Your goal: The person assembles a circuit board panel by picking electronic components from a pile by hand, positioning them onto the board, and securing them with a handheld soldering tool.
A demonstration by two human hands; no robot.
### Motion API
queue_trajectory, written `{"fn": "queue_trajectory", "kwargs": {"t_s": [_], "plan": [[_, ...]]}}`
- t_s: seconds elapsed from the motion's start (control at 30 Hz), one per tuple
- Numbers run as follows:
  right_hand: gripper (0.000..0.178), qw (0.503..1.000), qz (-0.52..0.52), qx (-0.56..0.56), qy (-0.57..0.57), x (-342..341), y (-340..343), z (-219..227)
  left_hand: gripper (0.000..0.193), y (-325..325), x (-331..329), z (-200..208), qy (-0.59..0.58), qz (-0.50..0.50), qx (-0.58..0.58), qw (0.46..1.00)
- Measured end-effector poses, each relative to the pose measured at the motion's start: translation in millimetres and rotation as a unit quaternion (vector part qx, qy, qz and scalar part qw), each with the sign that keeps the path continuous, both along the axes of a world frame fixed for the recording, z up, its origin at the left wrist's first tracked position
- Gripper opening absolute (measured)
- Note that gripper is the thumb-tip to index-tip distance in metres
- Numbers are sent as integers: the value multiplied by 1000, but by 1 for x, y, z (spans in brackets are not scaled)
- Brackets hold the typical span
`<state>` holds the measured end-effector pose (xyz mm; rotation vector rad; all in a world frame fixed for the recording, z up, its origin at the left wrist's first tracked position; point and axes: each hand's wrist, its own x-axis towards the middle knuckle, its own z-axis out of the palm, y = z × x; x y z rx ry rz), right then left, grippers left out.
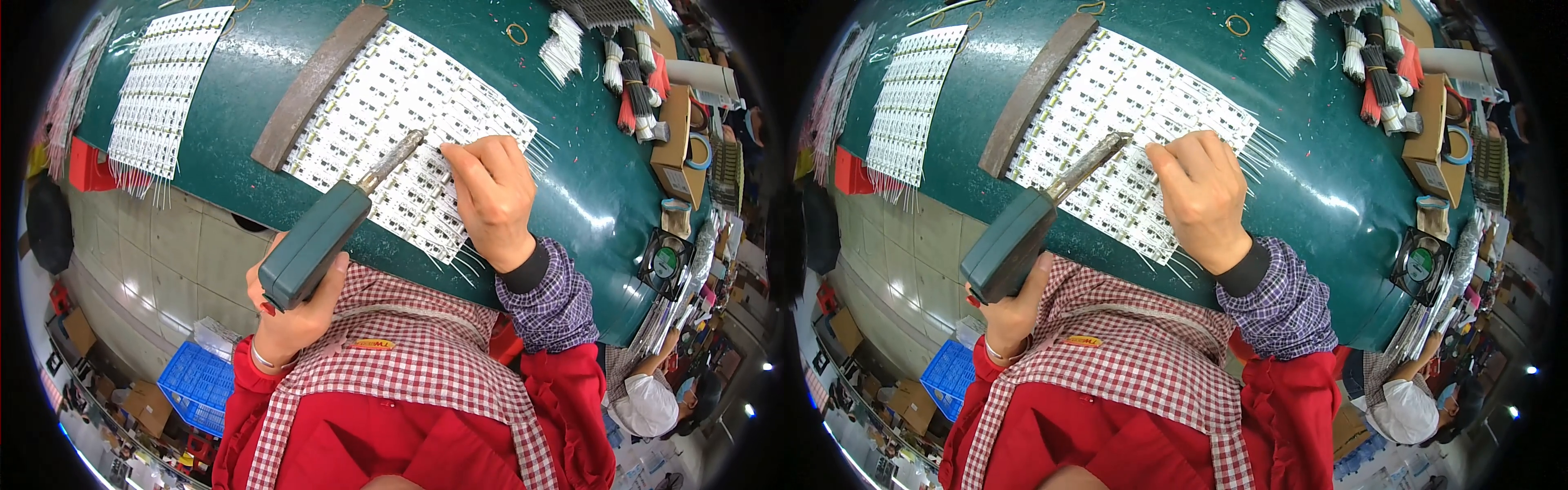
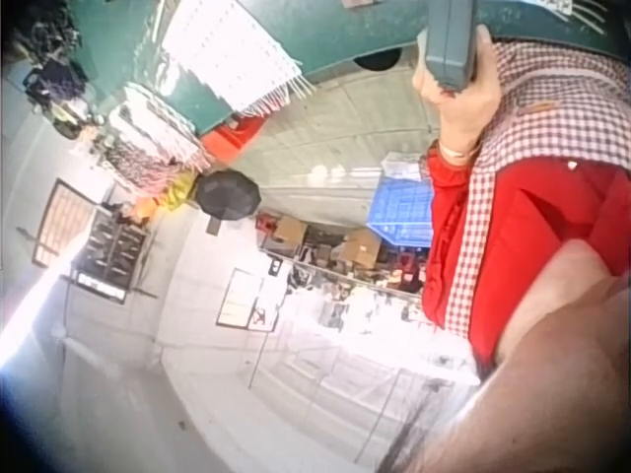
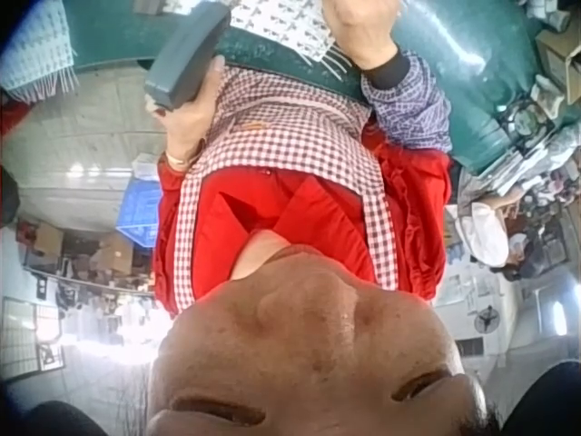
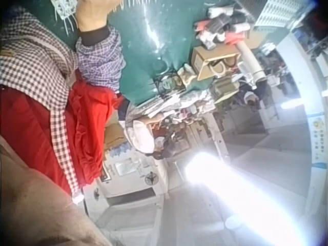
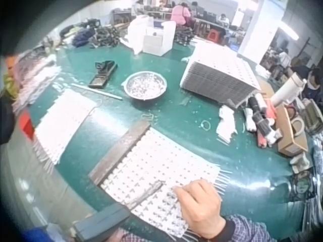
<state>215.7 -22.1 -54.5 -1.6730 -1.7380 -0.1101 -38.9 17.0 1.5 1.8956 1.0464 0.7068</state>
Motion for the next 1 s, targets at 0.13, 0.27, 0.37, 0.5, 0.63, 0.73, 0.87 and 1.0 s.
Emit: {"fn": "queue_trajectory", "kwargs": {"t_s": [0.13, 0.27, 0.37, 0.5, 0.63, 0.73, 0.87, 1.0], "plan": [[29, 1000, 1, -11, 11, -1, 0, -1, 17, 1, 0, -1, 11, -18, 1, 1000], [29, 1000, 3, -16, 14, -1, 0, -2, 17, 1, 2, -2, -3, -4, -17, 1000], [28, 1000, 4, -15, 15, -1, 0, -3, 17, 2, 1, -3, 23, -39, 17, 999], [27, 1000, 2, -16, 9, 0, 1, -3, 16, 2, 3, -3, 17, -21, -8, 1000], [31, 1000, -6, -28, 11, -1, 1, 1, 15, 2, 4, -4, 7, -17, -16, 1000], [30, 1000, -6, -27, 10, -1, 1, 0, 16, 0, 4, -2, 2, -7, -18, 1000], [30, 1000, -7, -23, 7, -1, 1, 0, 16, 1, 0, -5, 16, -26, 27, 999], [30, 1000, -6, -21, 8, -1, 2, 0, 16, -1, 3, -1, 16, -15, 19, 1000]]}}
